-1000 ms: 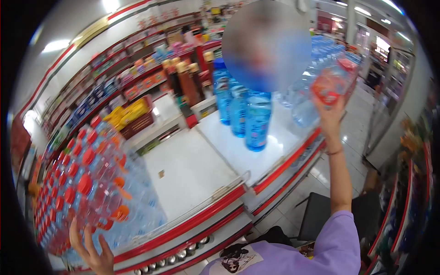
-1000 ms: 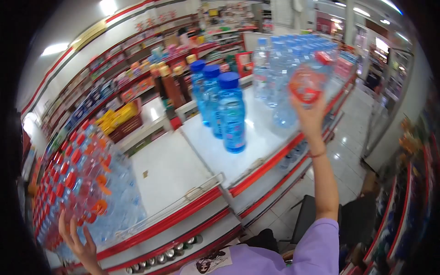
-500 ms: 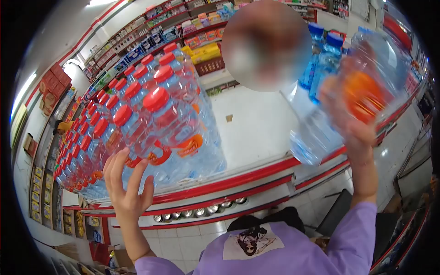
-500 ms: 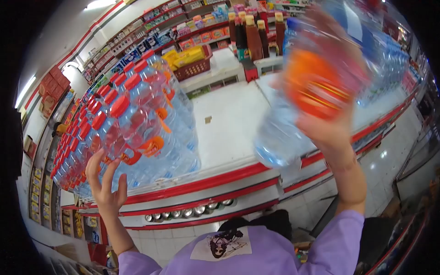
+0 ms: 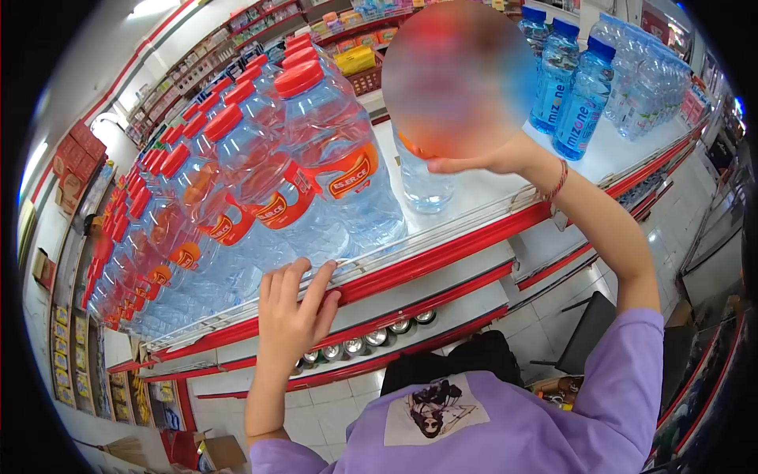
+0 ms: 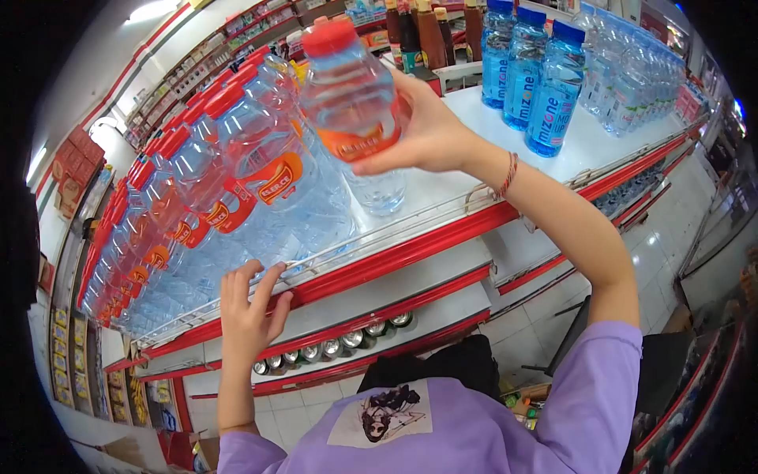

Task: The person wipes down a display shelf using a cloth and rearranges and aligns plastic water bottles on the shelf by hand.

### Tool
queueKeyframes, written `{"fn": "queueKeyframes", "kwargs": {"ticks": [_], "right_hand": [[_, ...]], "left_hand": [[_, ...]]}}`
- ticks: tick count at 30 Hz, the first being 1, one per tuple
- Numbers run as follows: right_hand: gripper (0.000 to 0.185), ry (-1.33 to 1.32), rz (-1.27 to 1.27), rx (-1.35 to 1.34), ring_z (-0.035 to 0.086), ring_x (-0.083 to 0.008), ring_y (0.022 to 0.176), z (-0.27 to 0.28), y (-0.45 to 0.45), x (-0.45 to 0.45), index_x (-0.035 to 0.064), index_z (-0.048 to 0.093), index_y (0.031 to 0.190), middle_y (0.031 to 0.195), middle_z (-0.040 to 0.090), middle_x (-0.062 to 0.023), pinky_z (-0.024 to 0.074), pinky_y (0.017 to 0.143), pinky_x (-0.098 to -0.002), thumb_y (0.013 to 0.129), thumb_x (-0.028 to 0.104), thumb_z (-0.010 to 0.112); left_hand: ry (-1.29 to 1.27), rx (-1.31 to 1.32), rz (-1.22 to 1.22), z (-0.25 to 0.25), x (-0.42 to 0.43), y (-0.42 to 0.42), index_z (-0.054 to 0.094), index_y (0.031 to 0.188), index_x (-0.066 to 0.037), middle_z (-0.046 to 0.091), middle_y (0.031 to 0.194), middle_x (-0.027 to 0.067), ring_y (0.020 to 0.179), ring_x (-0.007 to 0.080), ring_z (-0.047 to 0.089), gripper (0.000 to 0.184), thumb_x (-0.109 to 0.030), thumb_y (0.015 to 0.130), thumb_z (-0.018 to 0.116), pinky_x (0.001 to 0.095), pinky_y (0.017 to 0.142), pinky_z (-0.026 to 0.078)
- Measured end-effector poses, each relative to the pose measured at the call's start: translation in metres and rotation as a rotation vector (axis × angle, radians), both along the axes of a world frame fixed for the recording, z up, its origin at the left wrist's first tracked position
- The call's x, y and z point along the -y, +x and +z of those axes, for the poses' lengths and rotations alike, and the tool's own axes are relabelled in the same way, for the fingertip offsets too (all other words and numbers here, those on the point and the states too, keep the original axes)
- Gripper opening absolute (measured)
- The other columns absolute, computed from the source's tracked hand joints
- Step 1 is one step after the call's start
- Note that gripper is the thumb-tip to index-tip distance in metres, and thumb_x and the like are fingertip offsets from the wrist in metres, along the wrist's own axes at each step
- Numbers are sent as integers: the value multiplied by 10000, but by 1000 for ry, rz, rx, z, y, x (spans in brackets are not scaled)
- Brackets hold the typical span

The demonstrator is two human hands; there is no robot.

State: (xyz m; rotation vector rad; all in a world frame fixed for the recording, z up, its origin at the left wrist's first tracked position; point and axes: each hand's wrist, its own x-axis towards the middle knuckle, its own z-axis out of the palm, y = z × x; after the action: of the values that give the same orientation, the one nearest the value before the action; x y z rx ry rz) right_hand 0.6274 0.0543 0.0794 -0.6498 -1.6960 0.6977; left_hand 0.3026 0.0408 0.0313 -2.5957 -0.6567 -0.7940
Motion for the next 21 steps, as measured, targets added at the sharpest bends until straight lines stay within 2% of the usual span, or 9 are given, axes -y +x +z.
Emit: {"fn": "queueKeyframes", "kwargs": {"ticks": [3, 10, 14, 15, 18, 21], "right_hand": [[813, -50, -11, 14, 483, -151, 1140, -6, 2, 7, 40, 395, 1277, 1239, 507, -54, 404, 979, -320, 583, -21, 814], [851, -236, 133, -128, 462, -168, 1167, -7, 6, 7, 34, 343, 1310, 1271, 468, -64, 385, 1004, -338, 589, -52, 788], [881, -128, 131, -208, 435, -164, 1190, -16, -12, 3, 23, 283, 1350, 1334, 410, -78, 350, 1022, -334, 624, -10, 781], [874, -130, 117, -230, 447, -160, 1175, -17, -16, 4, 21, 291, 1350, 1311, 437, -80, 348, 1016, -325, 631, 10, 787], [813, -320, 16, -46, 465, -151, 1147, -13, -15, 12, 23, 350, 1316, 1250, 491, -72, 357, 1004, -329, 633, 13, 790], [738, -400, 94, -107, 489, -139, 1107, -12, -16, 8, 24, 409, 1266, 1182, 537, -60, 374, 984, -334, 637, 30, 795]], "left_hand": [[-71, 77, 20, -11, 6, -2, 575, 1123, -67, 495, 982, 130, 858, 290, 482, 482, -109, 660, 703, 380, 737, 401], [-26, 187, -47, -21, 2, 1, 571, 1104, -43, 502, 958, 127, 850, 294, 477, 484, -99, 642, 702, 390, 733, 392], [60, 308, -18, -35, -3, 8, 590, 1057, -53, 515, 907, 117, 829, 282, 479, 461, -136, 620, 711, 390, 727, 370], [103, 351, -13, -39, -5, 11, 611, 1016, -64, 519, 883, 108, 809, 273, 483, 419, -126, 611, 700, 380, 712, 357], [153, 426, 2, -46, -10, 14, 628, 970, -67, 524, 855, 96, 782, 269, 488, 368, -91, 606, 675, 371, 693, 349], [152, 468, 7, -46, -10, 16, 641, 937, -78, 529, 817, 72, 749, 253, 489, 347, -86, 591, 665, 359, 668, 335]]}}
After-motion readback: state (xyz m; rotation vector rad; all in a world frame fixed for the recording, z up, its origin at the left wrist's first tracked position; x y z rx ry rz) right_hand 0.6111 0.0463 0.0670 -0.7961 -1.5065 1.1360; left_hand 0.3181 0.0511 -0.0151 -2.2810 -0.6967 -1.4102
